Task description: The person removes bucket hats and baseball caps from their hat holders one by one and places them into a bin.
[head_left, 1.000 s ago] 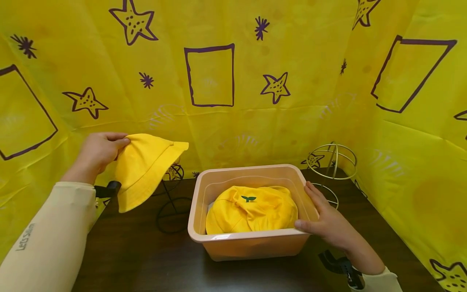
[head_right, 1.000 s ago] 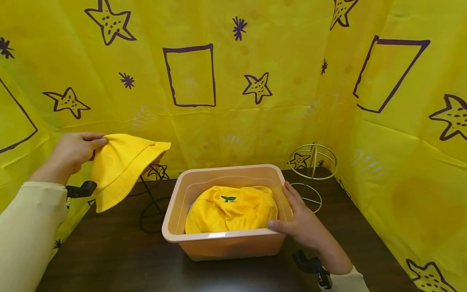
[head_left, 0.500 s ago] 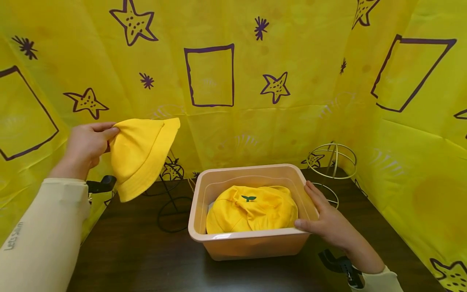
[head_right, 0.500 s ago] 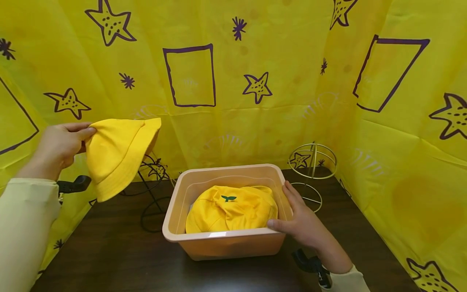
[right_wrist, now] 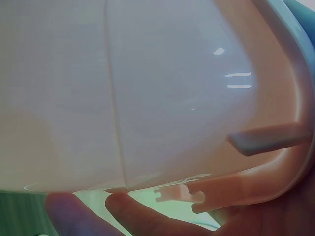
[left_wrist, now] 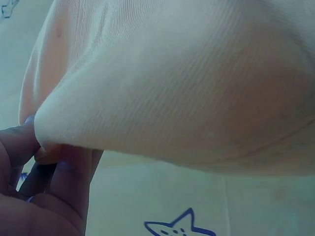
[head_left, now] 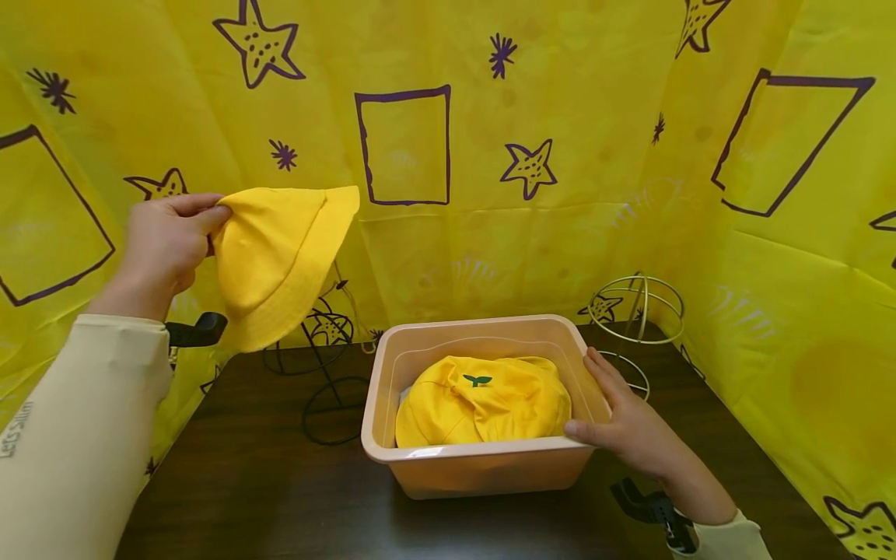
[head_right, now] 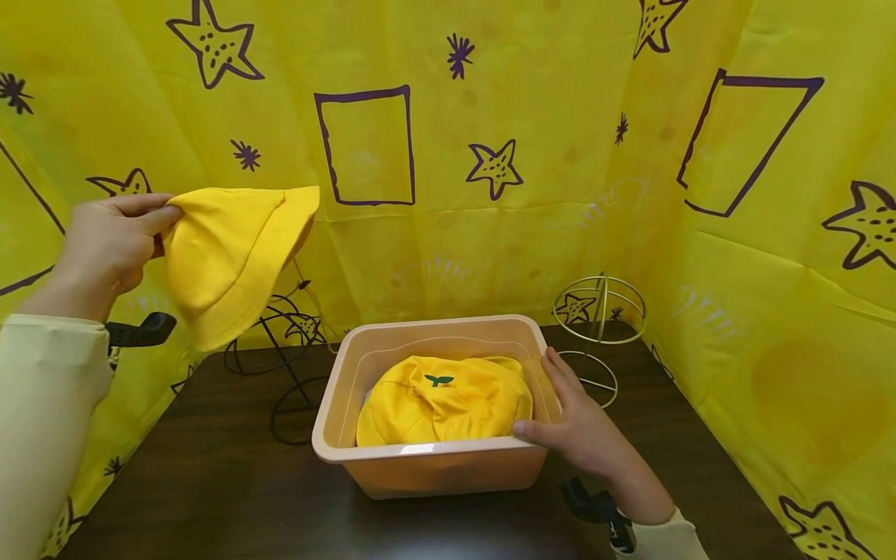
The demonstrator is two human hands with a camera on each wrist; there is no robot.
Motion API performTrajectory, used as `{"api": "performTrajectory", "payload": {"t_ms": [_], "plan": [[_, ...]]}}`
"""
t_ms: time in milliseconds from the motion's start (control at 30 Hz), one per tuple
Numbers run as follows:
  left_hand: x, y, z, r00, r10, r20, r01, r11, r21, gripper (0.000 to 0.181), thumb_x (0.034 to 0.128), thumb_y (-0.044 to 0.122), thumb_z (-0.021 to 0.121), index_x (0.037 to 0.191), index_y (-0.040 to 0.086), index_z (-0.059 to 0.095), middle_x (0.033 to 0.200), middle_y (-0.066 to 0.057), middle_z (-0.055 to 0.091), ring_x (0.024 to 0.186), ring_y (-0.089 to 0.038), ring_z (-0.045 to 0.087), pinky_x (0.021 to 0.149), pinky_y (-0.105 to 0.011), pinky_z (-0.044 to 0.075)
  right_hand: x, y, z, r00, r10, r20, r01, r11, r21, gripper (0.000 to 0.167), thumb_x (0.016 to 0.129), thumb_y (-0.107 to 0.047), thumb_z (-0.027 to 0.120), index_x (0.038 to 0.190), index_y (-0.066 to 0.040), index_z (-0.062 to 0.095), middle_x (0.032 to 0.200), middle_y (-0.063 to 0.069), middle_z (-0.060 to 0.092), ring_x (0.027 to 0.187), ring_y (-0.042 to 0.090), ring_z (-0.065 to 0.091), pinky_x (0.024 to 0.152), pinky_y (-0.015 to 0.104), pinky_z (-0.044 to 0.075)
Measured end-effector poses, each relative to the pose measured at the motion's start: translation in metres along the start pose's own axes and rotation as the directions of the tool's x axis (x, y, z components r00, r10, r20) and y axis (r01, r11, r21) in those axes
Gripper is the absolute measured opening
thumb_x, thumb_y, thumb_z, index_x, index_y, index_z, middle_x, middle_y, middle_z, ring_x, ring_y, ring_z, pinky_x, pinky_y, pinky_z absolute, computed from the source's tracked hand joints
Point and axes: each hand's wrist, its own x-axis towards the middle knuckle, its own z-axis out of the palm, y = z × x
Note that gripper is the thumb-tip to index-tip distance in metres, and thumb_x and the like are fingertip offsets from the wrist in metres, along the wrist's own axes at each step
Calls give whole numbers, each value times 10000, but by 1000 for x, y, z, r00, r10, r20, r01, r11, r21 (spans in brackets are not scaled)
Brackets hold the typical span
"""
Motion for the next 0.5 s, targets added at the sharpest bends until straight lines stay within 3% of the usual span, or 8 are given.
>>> {"api": "performTrajectory", "payload": {"t_ms": [300, 500], "plan": [[-5, 31, 10, 998, 56, 12, -53, 987, -149, 405, 876, 282, 746, 1269, 190, 712, 1185, 11, 602, 887, -88, 632, 659, -190, 537, 1, 1, 0, 1000, 6, 2, -6, 1000, 3, 1001, 843, -334, 786, 1604, -104, 179, 1656, 60, 51, 1416, 491, 167, 1002, 728, 234], [-16, 51, 24, 996, 75, 38, -61, 953, -297, 353, 858, 192, 774, 1208, 154, 748, 1204, -30, 629, 901, -122, 653, 662, -212, 547, 1, 0, -1, 1000, 4, 1, -4, 1000, 5, 1001, 841, -328, 788, 1602, -94, 181, 1656, 66, 51, 1417, 493, 161, 1007, 725, 227]]}}
